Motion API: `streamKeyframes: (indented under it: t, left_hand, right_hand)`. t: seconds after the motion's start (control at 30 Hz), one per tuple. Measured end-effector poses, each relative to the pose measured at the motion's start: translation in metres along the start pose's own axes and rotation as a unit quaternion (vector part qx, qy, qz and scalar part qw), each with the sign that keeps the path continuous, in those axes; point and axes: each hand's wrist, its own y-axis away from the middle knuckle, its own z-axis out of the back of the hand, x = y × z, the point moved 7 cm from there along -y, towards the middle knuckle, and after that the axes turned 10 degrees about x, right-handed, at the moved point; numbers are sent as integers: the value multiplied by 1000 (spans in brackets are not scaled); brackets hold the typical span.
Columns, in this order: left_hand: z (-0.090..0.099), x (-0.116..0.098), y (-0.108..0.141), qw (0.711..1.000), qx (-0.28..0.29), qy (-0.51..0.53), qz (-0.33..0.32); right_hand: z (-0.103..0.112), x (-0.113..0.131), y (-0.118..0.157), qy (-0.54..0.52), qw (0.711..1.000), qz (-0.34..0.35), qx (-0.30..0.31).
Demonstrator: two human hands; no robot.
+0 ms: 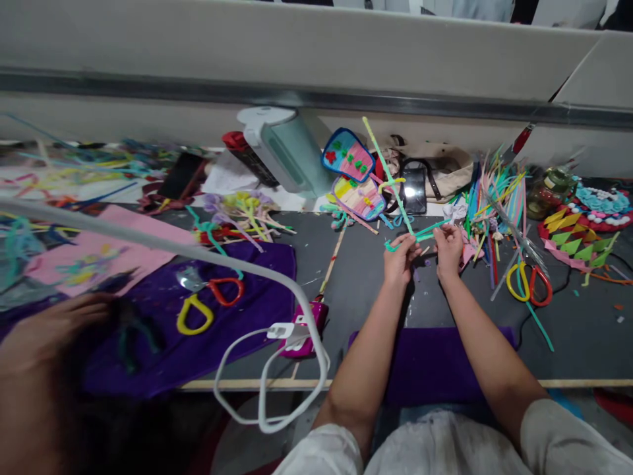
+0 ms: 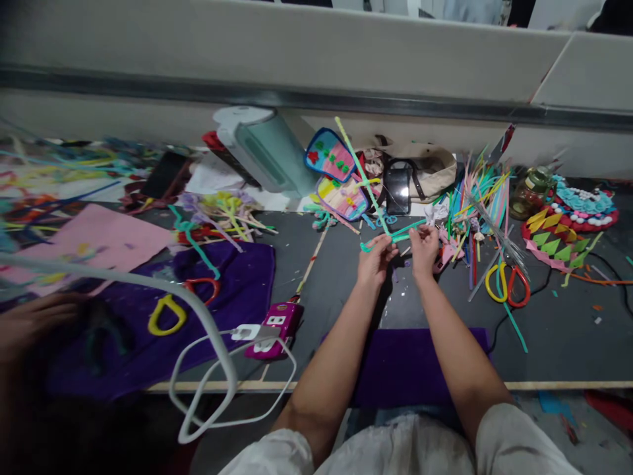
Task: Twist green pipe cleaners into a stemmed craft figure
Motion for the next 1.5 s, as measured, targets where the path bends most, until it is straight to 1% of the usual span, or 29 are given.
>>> streamKeyframes:
  t: [0.07, 0.13, 0.23, 0.43, 0.53, 0.63, 0.8, 0.93, 1.07, 1.27, 1.4, 1.43, 1.5]
  left_hand:
    - [0, -1, 1, 1000, -3, -7, -12]
    - [-1, 0, 1, 1000, -1, -14, -18]
    - [-1, 0, 1, 1000, 0, -15, -20]
    - [0, 6, -1, 999, -2, 44, 29]
    - [0, 6, -2, 997, -1, 64, 36]
    - [-2, 6, -3, 996, 5, 77, 33]
    - [-4, 6, -3, 994, 11, 105, 29]
    - [-9, 8, -3, 990, 28, 136, 36]
    - [-10, 7, -5, 992, 44, 118, 21]
    - [-4, 4, -10, 994, 64, 91, 8]
    - [-6, 6, -11, 994, 91, 65, -1]
    - [-7, 6, -11, 994, 96, 58, -4]
    - [-9, 7, -10, 994, 102, 46, -12]
  right_hand:
    - [4, 6, -2, 44, 998, 35, 0]
    - [3, 8, -4, 69, 996, 48, 17]
    - [4, 7, -6, 77, 996, 44, 25]
    - [8, 3, -6, 78, 996, 36, -3]
    - [8, 3, -6, 80, 996, 30, -9]
    - [7, 2, -4, 59, 998, 11, -12]
    - [3, -4, -3, -14, 999, -29, -25]
    - [2, -3, -3, -38, 999, -24, -32]
    - [2, 1, -2, -35, 999, -17, -37]
    - [1, 7, -3, -39, 999, -15, -18]
    - [2, 2, -4, -77, 996, -41, -17]
    - [0, 1, -4, -87, 995, -51, -10]
    - [-7, -4, -2, -92, 992, -77, 29]
